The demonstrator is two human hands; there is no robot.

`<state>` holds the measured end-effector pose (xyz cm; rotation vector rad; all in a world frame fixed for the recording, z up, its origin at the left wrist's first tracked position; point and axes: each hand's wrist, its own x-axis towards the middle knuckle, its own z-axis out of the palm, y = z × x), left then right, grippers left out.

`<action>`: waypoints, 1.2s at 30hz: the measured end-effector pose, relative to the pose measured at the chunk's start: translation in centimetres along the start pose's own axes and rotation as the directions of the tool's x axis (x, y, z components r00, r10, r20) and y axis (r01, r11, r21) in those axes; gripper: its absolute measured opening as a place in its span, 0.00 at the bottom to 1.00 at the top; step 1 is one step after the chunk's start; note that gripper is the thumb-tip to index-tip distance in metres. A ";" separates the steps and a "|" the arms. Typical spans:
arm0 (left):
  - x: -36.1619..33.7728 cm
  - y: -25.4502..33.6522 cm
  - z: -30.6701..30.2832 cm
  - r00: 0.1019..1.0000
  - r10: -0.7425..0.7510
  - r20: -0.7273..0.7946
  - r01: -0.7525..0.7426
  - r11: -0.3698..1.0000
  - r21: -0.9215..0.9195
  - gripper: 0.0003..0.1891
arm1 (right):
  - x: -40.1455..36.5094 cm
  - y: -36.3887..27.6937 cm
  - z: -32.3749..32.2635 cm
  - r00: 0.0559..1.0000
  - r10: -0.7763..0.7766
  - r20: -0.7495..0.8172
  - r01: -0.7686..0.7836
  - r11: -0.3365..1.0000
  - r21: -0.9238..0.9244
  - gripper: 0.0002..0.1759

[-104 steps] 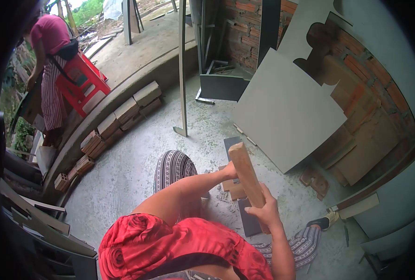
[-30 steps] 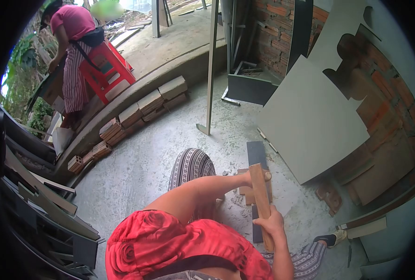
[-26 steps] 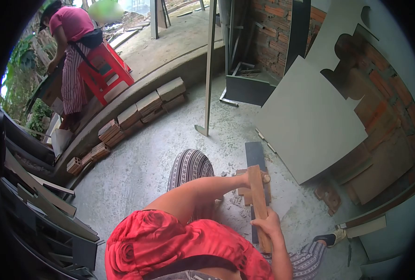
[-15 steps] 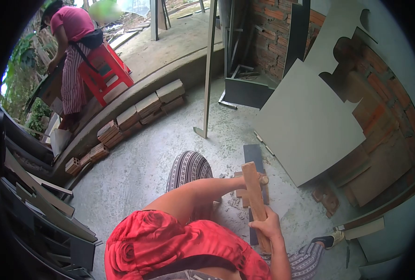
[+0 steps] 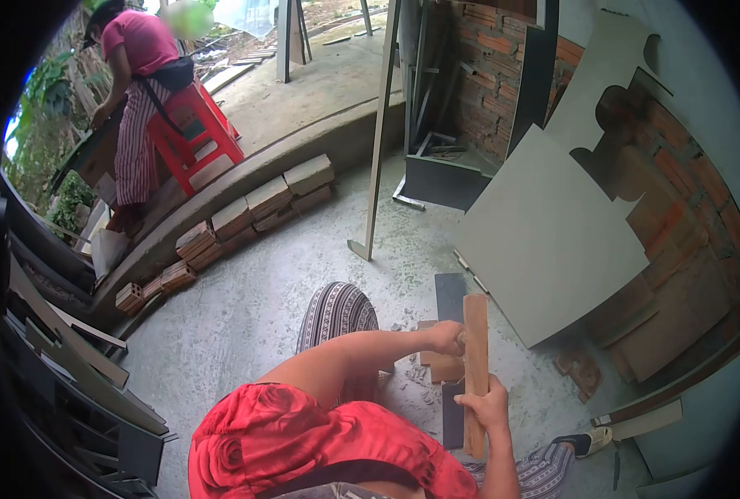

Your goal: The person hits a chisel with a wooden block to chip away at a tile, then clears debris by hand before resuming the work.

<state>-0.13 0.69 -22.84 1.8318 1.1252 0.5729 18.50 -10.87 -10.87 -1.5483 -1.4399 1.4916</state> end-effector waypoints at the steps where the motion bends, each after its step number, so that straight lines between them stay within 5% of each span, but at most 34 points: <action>1: 0.2 -0.1 -0.2 1.000 0.003 -0.003 -0.003 1.000 0.003 0.15 | 0.3 0.3 0.1 1.000 -0.005 -0.001 0.005 1.000 -0.001 0.29; 3: 0.1 -0.2 0.0 0.993 -0.098 0.072 0.099 0.995 0.002 0.13 | 0.2 0.9 0.4 0.999 0.028 0.029 -0.030 0.998 0.061 0.28; 14: 0.2 -1.9 0.7 0.999 0.031 -0.006 -0.030 0.993 0.114 0.16 | 0.2 0.6 1.1 0.998 0.009 0.062 -0.011 0.999 0.039 0.26; 20: 0.3 -2.8 0.6 0.978 -0.138 0.153 0.126 0.988 0.090 0.17 | 0.2 0.6 1.3 0.997 -0.010 0.077 0.008 1.000 0.018 0.26; 26: -0.9 -0.8 -0.1 1.000 0.025 0.004 -0.025 1.000 0.002 0.19 | 0.0 0.8 1.1 0.995 0.019 0.097 -0.019 1.000 -0.004 0.29; 34: -1.3 1.7 -1.7 0.973 -0.221 0.060 0.225 0.971 -0.074 0.20 | 0.0 0.9 1.2 0.997 0.016 0.079 -0.015 1.000 -0.008 0.29; 36: -1.1 0.8 -1.1 0.981 -0.186 0.045 0.189 0.980 -0.064 0.20 | 0.2 1.2 1.3 0.997 0.013 0.075 -0.017 0.999 0.041 0.28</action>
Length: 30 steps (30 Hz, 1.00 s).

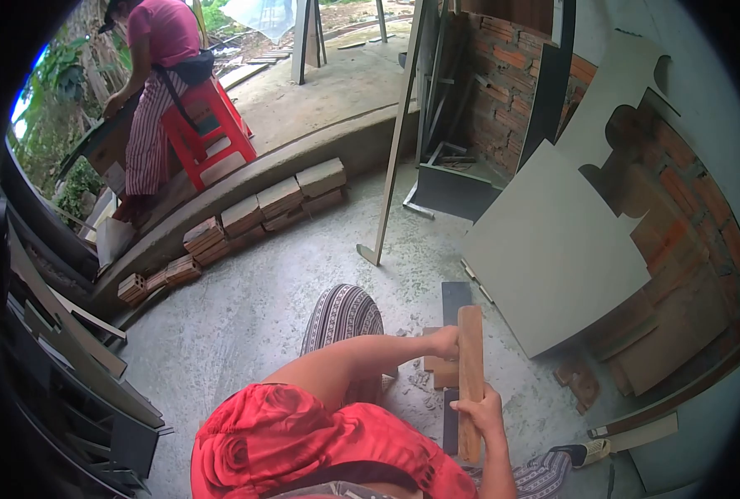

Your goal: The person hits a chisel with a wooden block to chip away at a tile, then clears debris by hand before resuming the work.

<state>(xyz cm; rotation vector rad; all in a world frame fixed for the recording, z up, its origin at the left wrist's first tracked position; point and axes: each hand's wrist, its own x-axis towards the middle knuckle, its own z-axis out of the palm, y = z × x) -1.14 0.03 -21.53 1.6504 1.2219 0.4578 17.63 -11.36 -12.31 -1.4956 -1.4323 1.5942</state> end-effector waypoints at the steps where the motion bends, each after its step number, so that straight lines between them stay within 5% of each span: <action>1: 0.1 -0.2 -0.1 0.999 0.050 -0.019 -0.049 0.999 0.019 0.20 | 0.1 -0.1 0.1 1.000 0.006 0.005 -0.006 1.000 0.003 0.28; 17: 1.3 -1.5 0.6 0.996 0.062 -0.067 -0.059 0.997 0.040 0.19 | 0.1 0.2 0.2 1.000 0.017 -0.005 -0.017 0.999 0.030 0.29; 23: 0.6 0.3 -0.3 0.998 -0.066 -0.013 0.066 0.998 -0.013 0.18 | 0.0 -0.6 0.3 1.000 0.023 0.006 -0.023 0.999 0.035 0.28; 30: 0.4 0.3 -0.4 1.000 0.004 -0.005 -0.004 0.998 0.058 0.15 | -0.1 -0.4 0.2 1.000 0.024 0.003 -0.024 0.999 0.029 0.28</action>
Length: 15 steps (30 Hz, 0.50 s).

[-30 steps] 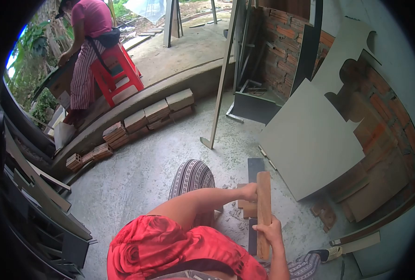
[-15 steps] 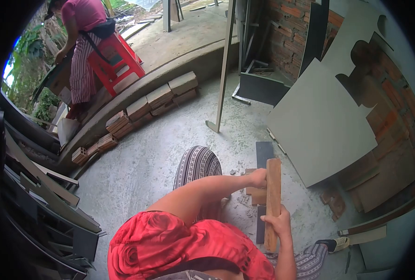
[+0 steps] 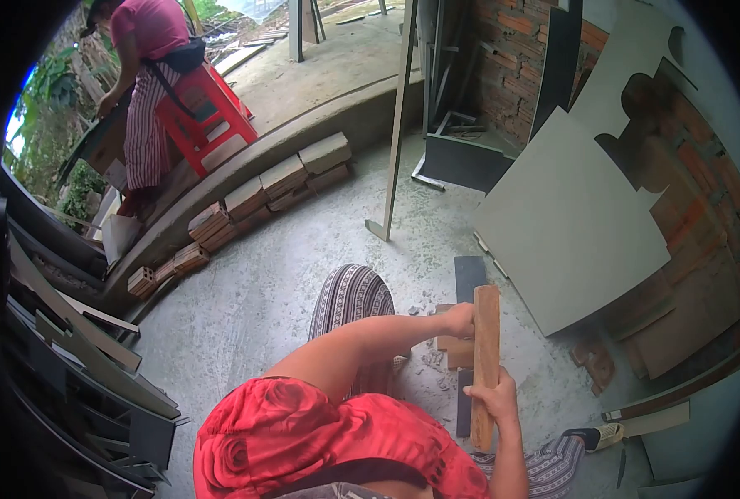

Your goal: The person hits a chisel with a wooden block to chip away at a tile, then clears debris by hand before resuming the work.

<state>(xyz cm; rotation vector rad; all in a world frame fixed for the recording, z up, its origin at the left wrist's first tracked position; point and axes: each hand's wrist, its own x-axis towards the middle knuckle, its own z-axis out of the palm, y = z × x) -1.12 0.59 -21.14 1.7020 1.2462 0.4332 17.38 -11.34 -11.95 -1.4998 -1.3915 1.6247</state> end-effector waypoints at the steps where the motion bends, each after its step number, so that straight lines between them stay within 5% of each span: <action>1: 0.3 -0.2 0.0 0.998 -0.046 0.030 0.046 0.999 -0.002 0.19 | 0.1 0.1 -0.1 1.000 -0.003 -0.004 0.003 1.000 -0.002 0.28; 15: 0.8 -1.1 0.9 0.931 0.329 -0.158 -0.342 0.937 -0.066 0.19 | -0.1 0.9 -0.8 0.999 0.036 -0.019 -0.038 0.997 -0.068 0.35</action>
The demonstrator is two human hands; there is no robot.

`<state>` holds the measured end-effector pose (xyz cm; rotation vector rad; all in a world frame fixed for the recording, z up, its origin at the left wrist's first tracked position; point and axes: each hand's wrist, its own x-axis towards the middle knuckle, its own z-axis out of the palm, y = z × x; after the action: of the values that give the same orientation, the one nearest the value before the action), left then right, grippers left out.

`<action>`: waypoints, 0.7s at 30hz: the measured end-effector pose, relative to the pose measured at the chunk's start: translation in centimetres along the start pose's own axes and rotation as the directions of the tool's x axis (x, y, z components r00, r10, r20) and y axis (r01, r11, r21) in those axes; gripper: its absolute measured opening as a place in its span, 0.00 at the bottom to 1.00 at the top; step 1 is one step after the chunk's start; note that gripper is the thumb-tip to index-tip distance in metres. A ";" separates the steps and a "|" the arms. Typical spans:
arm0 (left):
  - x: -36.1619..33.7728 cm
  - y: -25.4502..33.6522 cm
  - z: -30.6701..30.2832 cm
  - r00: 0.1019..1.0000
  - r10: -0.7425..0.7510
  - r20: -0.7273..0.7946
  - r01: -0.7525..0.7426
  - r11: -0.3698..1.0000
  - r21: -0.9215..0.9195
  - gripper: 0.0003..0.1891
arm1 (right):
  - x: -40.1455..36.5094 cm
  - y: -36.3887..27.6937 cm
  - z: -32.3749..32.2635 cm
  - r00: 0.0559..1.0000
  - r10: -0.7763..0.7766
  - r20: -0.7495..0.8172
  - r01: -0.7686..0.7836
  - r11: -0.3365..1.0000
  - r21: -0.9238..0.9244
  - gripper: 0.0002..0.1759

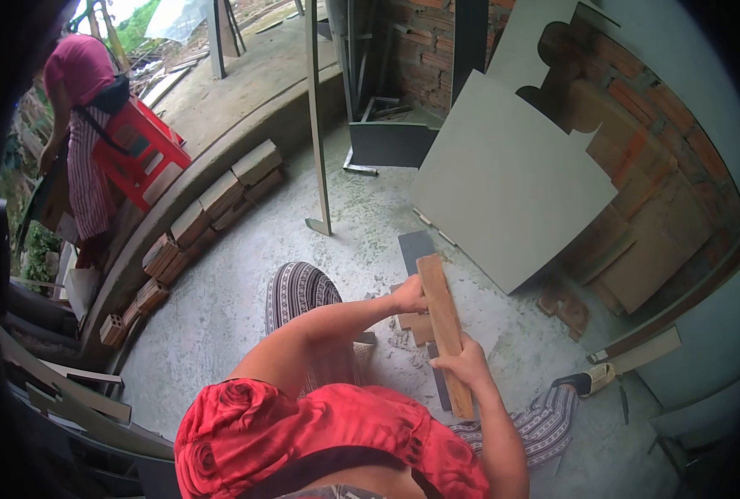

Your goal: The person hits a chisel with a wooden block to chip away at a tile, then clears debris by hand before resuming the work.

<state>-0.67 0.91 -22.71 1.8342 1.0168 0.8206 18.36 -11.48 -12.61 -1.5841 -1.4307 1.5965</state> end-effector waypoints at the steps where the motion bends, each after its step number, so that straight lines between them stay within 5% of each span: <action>1: 0.0 0.0 0.0 1.000 -0.014 0.003 0.014 1.000 0.022 0.18 | -0.2 -0.5 0.2 0.999 -0.043 -0.011 0.043 0.999 -0.001 0.33; 11: 0.7 0.6 0.2 0.999 -0.046 -0.018 0.046 0.998 0.052 0.17 | -0.3 -0.7 -0.6 0.999 -0.044 -0.029 0.043 0.999 -0.022 0.34; 12: 1.0 -0.4 0.2 0.982 -0.165 0.088 0.167 0.986 -0.024 0.19 | -0.5 -0.7 -0.9 0.999 -0.003 -0.032 0.003 1.000 -0.020 0.36; 18: 1.9 -0.1 -0.6 0.965 -0.239 0.105 0.246 0.967 -0.064 0.14 | -3.7 -6.8 -2.5 0.852 -0.440 -0.282 0.475 0.878 0.063 0.27; 21: 1.8 0.0 -0.4 0.965 -0.237 0.109 0.247 0.965 -0.089 0.14 | -3.7 -6.1 -2.0 0.877 -0.398 -0.269 0.433 0.897 0.086 0.27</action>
<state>-0.18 2.69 -22.29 1.6094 1.0907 0.6179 18.99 -11.91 -5.27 -1.2324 -1.3723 1.1773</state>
